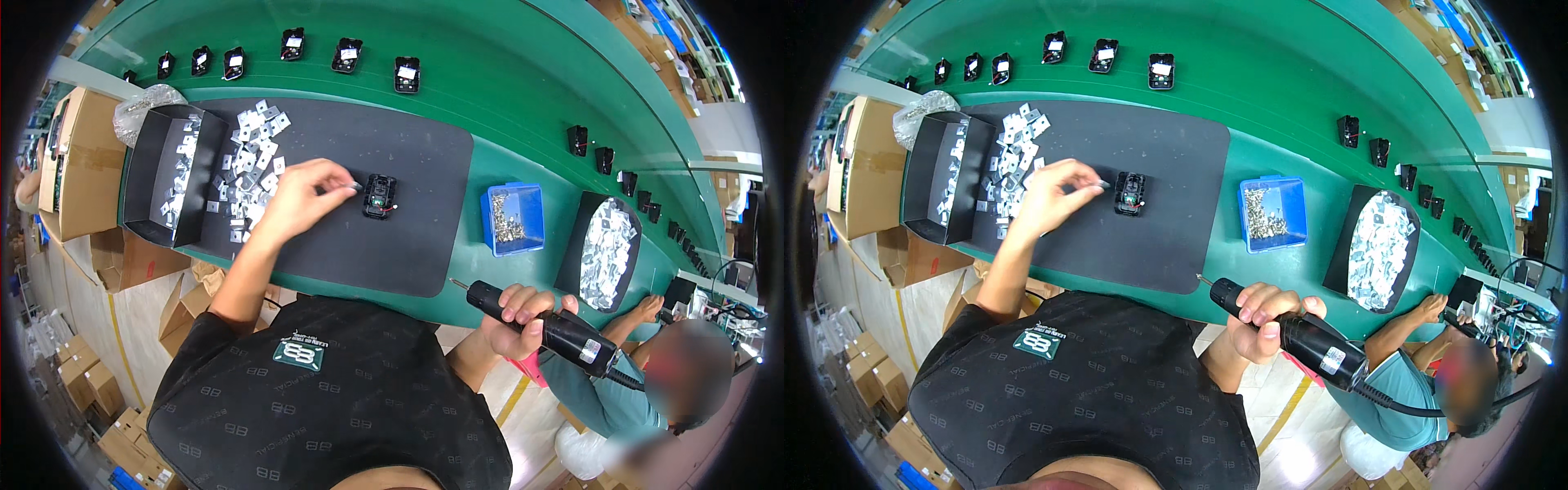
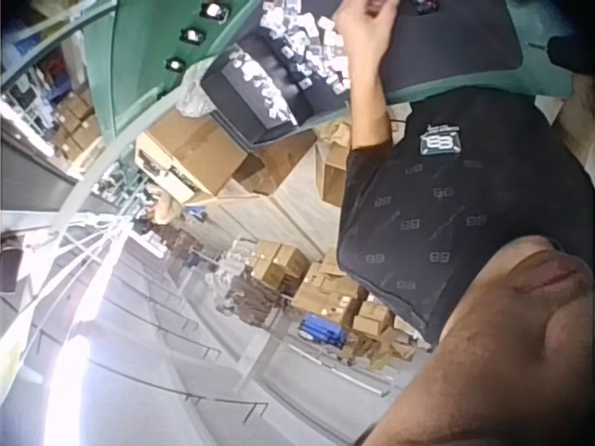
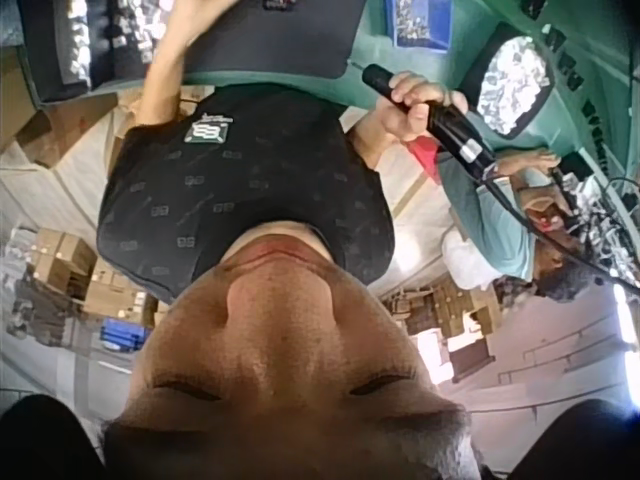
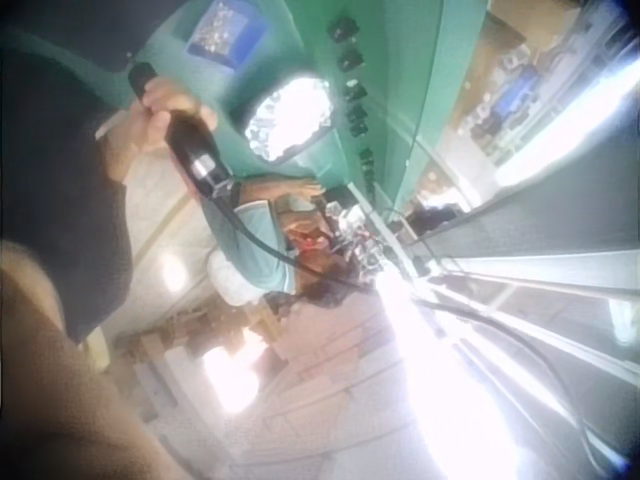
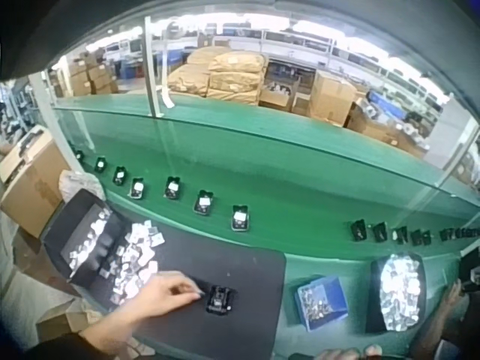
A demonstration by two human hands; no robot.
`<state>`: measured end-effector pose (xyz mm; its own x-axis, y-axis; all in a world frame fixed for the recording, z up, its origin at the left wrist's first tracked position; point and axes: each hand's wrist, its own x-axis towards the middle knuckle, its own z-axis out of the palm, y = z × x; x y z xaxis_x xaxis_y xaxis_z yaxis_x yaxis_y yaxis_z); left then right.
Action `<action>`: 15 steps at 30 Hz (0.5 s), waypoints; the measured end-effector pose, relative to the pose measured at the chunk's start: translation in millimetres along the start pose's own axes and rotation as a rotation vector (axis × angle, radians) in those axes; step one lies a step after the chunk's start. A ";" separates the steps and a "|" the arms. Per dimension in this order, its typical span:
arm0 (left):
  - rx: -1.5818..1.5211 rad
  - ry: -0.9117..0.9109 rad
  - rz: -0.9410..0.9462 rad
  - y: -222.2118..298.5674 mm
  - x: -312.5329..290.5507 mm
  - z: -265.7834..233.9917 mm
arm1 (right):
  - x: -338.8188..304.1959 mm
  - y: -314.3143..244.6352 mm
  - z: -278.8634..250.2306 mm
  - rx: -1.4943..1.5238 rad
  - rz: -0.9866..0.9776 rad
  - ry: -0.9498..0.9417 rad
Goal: Assembling small electronic components using a handheld electric screwdriver on a factory production line.
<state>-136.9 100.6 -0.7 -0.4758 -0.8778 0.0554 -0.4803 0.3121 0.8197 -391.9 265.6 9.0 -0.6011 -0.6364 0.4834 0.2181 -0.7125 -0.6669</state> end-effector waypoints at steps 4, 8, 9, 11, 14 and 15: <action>0.041 -0.037 0.113 6.4 7.4 22.5 | -1.1 -1.1 -0.2 0.005 -0.001 -0.045; 0.125 0.013 0.264 -0.8 16.5 37.2 | -4.8 -2.2 7.4 0.026 0.018 0.103; 0.085 -0.043 0.142 -2.7 19.3 37.8 | -4.5 -1.8 4.7 0.019 0.015 0.036; 0.061 -0.100 0.038 -8.1 23.3 37.6 | -5.4 -1.5 1.1 0.026 0.018 -0.034; 0.074 -0.134 -0.112 -2.9 29.5 35.6 | -3.5 -2.1 3.4 0.040 0.031 -0.054; 0.115 -0.160 -0.121 -1.4 29.7 37.2 | -3.0 -2.5 4.6 0.037 0.032 -0.054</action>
<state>-177.8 87.6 -21.4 -0.5161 -0.8454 -0.1375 -0.6174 0.2560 0.7438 -387.1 268.0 11.8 -0.5511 -0.6732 0.4929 0.2650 -0.7014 -0.6617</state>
